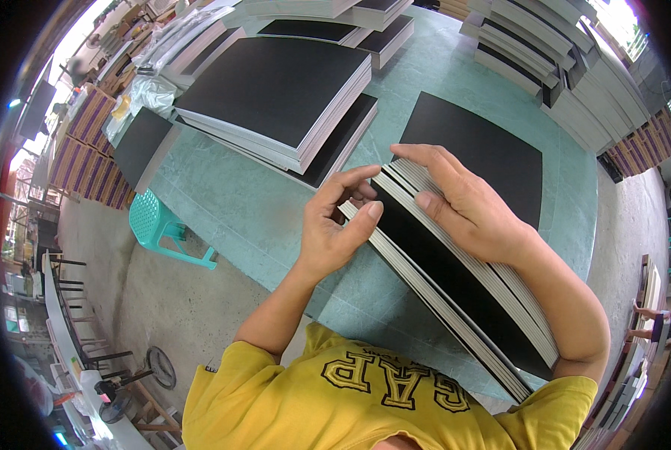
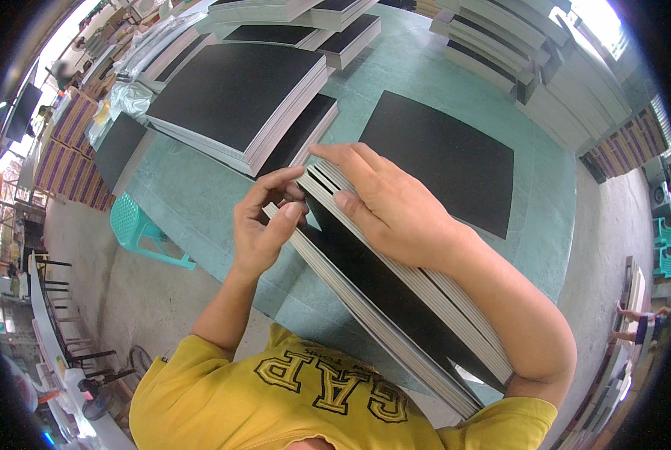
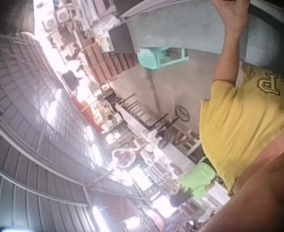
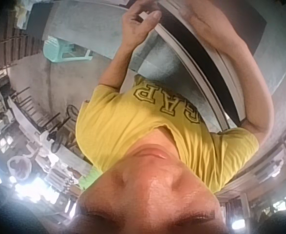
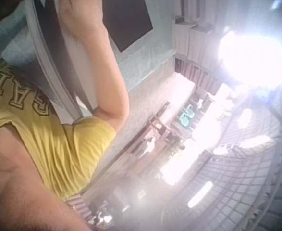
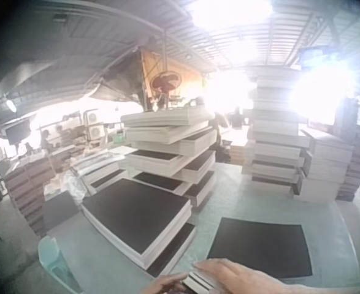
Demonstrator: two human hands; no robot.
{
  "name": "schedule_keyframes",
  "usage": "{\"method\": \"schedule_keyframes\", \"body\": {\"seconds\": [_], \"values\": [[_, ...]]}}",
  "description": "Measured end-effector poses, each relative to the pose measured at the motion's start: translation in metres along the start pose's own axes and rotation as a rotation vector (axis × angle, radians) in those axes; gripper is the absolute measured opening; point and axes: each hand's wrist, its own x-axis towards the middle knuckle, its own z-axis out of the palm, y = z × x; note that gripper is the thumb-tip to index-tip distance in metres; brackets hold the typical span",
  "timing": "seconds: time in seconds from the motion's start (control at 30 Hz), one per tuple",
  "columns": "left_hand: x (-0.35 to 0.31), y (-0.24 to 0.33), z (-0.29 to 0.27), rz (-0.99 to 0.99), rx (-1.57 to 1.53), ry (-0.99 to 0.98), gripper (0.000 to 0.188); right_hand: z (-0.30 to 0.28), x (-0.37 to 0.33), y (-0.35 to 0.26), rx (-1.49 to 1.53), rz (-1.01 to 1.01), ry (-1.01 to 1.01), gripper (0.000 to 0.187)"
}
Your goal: The person organizes stacks of dark-covered paper booklets by lifting entire stacks and placing them onto other piles to create taller uniform stacks, then aligns the edges by hand.
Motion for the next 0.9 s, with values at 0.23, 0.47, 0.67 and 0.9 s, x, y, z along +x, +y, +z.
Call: {"method": "schedule_keyframes", "body": {"seconds": [0.23,0.47,0.67,0.9], "values": [[-0.005,0.002,-0.003,-0.016,-0.018,0.018,0.039,-0.006,0.002,-0.005,-0.065,0.120,-0.110,0.026],[-0.015,-0.004,-0.003,0.051,0.009,0.090,0.039,-0.004,-0.001,0.001,-0.068,-0.034,-0.010,0.019],[-0.015,-0.002,-0.007,0.036,0.055,0.046,0.040,-0.004,-0.001,-0.003,-0.103,-0.008,-0.034,0.024],[-0.009,0.001,-0.008,0.028,0.006,0.048,0.038,-0.001,-0.001,0.004,-0.122,-0.070,0.003,0.027]]}}
